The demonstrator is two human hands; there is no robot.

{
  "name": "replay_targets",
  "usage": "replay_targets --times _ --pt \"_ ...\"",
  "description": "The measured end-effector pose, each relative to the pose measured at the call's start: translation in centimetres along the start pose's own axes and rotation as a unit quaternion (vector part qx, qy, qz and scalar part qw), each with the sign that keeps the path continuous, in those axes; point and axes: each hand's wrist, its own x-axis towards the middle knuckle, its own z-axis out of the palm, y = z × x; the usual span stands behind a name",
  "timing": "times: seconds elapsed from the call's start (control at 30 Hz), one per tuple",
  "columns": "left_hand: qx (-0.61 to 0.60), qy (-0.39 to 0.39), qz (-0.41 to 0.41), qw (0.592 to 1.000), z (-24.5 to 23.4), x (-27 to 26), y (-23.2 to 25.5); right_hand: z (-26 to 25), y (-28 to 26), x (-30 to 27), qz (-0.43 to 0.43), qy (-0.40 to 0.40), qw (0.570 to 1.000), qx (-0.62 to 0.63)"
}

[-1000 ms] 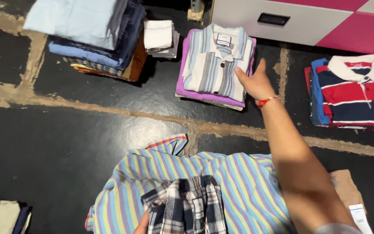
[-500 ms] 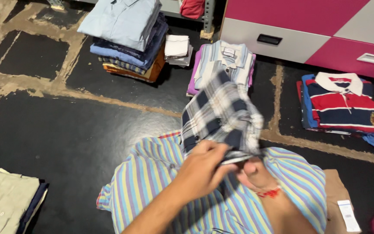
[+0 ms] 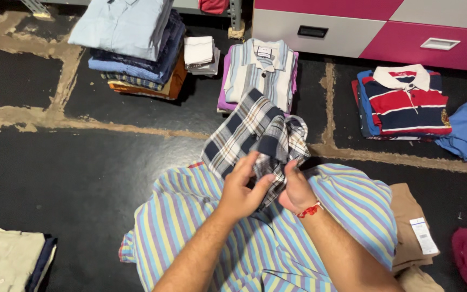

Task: The person folds several shirts one by one by hand and places them into organized stacks on the floor.

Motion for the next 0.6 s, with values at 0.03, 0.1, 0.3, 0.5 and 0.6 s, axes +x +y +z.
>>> replay_targets --times 0.03,0.1,0.3,0.5,0.6 --pt "0.064 -0.024 0.068 0.995 -0.2 0.3 0.6 -0.1 0.1 0.2 0.007 0.0 1.0 0.023" --pt "0.187 -0.067 0.194 0.961 -0.1 0.4 1.8 -0.8 0.4 0.1 0.042 0.035 0.996 0.071" --pt "0.251 -0.071 0.249 0.933 0.9 0.5 3.2 -1.1 -1.1 -0.4 0.027 -0.198 0.949 0.245" --pt "0.153 0.006 0.162 0.975 0.4 0.9 1.6 3.3 -2.7 -2.4 -0.168 -0.127 0.928 -0.307" --pt "-0.161 -0.064 0.075 0.982 0.5 0.0 -2.0 5.7 -2.9 -3.9 -0.233 -0.123 0.747 -0.611"
